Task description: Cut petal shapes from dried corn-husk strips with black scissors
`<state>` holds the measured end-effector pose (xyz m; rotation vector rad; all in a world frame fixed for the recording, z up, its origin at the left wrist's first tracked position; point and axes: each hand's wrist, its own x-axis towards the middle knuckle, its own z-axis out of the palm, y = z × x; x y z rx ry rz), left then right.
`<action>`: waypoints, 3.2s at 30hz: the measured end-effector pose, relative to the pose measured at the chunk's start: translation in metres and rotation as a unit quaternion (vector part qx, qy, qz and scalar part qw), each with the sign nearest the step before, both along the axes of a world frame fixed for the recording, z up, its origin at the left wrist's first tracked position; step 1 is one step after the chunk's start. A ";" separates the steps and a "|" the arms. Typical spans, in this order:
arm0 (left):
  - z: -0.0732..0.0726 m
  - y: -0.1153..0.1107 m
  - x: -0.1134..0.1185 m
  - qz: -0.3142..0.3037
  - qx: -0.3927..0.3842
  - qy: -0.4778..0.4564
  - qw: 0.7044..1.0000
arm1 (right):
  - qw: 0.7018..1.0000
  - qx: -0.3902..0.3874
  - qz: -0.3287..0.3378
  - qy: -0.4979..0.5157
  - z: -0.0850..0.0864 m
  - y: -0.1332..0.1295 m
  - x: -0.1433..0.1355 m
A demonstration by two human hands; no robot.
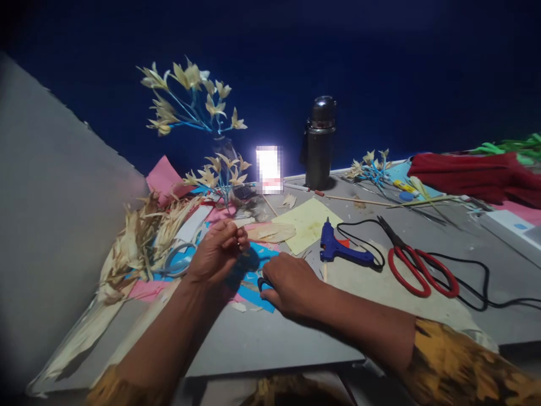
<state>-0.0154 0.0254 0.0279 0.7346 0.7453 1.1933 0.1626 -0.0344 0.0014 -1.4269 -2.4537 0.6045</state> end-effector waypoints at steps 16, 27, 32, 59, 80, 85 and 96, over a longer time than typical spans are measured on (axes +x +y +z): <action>0.009 -0.014 0.002 -0.036 0.002 -0.043 0.998 | 0.995 -0.030 -0.094 -0.023 0.001 0.010 0.001; 0.010 -0.017 0.006 0.070 0.032 -0.030 0.997 | 0.718 -0.426 -0.100 0.541 -0.014 0.023 0.007; 0.010 -0.015 0.006 0.106 0.025 -0.020 0.994 | 0.702 -0.412 -0.098 0.572 -0.002 0.012 0.004; -0.004 -0.021 0.015 -0.048 -0.024 0.015 0.998 | 0.762 -0.287 -0.153 0.560 0.001 0.024 0.016; 0.005 -0.011 0.000 -0.058 -0.005 0.015 0.998 | 0.856 -0.340 0.029 0.388 0.006 0.020 0.023; 0.009 -0.011 -0.002 -0.057 -0.005 0.025 0.998 | 0.864 -0.340 -0.015 0.372 0.005 0.019 0.021; -0.002 -0.016 0.011 -0.027 -0.036 -0.017 0.999 | 0.777 -0.361 -0.070 0.511 0.005 0.014 0.010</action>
